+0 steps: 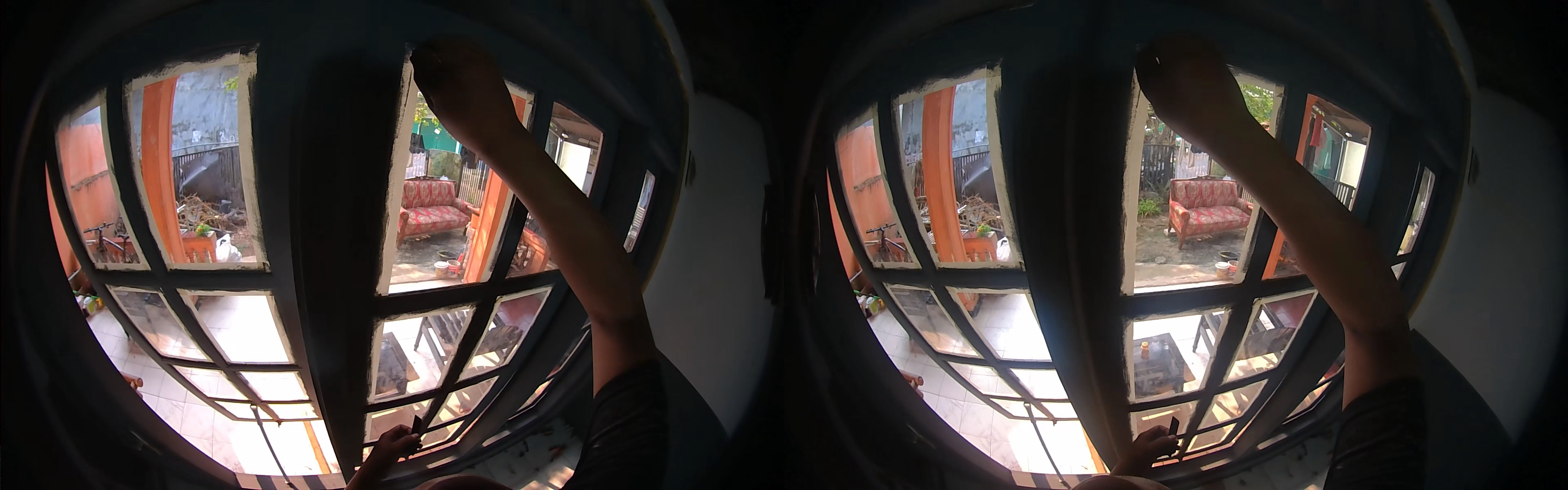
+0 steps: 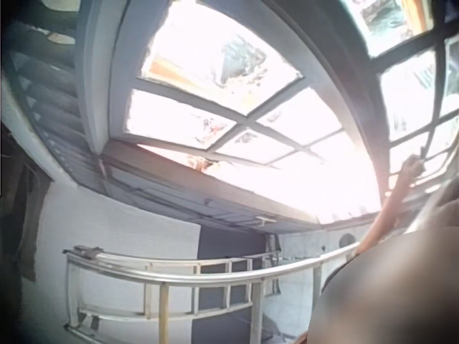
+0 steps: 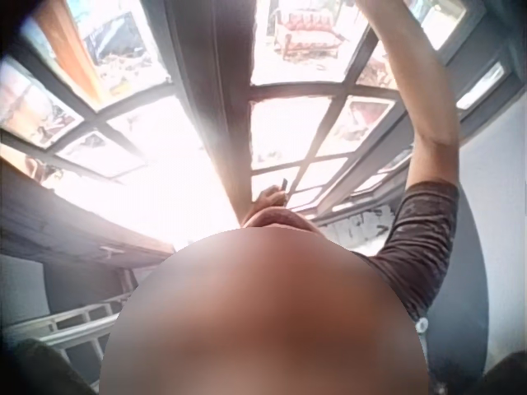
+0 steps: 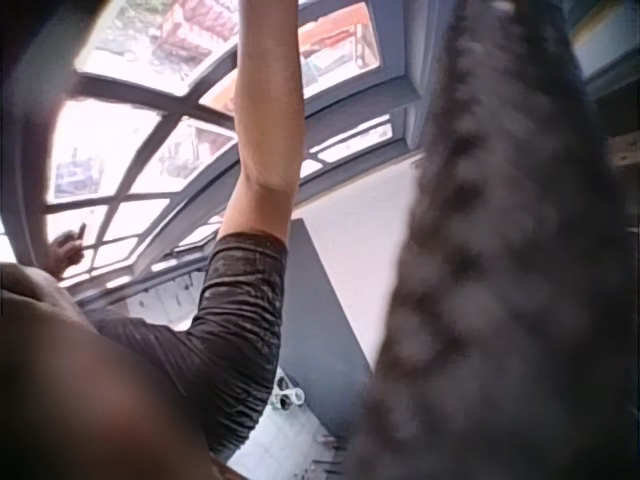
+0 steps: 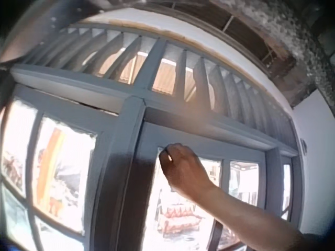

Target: The person applies a white sealant to the joints of a metal window frame using a caulking gun. They move along the frame, applying the sealant to various sections and smoothing it with their finger.

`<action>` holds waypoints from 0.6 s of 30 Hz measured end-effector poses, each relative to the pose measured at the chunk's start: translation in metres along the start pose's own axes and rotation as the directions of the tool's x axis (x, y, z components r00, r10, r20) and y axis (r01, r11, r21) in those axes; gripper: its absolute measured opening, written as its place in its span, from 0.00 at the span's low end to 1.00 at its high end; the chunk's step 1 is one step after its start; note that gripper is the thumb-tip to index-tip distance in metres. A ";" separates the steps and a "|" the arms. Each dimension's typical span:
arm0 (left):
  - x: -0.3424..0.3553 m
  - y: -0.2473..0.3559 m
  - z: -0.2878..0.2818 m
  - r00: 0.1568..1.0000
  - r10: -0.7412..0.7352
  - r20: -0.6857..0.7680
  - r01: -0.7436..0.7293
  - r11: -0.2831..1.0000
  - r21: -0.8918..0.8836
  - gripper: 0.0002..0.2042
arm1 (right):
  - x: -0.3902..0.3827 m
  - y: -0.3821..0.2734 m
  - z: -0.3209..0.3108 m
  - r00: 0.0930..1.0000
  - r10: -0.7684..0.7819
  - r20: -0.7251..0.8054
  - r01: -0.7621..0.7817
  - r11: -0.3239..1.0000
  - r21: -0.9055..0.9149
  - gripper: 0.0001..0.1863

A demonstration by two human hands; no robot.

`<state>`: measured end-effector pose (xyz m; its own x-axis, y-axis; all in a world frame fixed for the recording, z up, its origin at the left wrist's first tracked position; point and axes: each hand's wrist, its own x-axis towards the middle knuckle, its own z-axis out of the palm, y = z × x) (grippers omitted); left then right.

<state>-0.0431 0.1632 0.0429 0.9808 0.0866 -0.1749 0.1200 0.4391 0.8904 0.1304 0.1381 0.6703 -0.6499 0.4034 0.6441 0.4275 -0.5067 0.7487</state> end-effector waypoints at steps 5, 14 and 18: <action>0.000 -0.003 0.003 1.000 0.009 0.003 -0.009 1.000 0.021 0.13 | -0.001 -0.005 -0.005 0.998 -0.025 -0.063 0.023 0.999 -0.033 0.08; 0.003 -0.016 -0.004 1.000 -0.020 -0.021 0.018 0.998 -0.054 0.11 | 0.006 -0.002 0.001 0.996 -0.081 0.037 0.081 0.997 -0.005 0.08; -0.003 -0.011 -0.005 0.998 -0.037 -0.057 0.032 0.997 -0.076 0.11 | 0.004 0.006 0.002 0.995 0.090 0.047 -0.097 0.981 0.170 0.11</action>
<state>-0.0478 0.1628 0.0312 0.9654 0.1211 -0.2311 0.1397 0.5085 0.8497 0.1315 0.1380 0.6775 -0.5782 0.3916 0.7158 0.5889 -0.4070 0.6983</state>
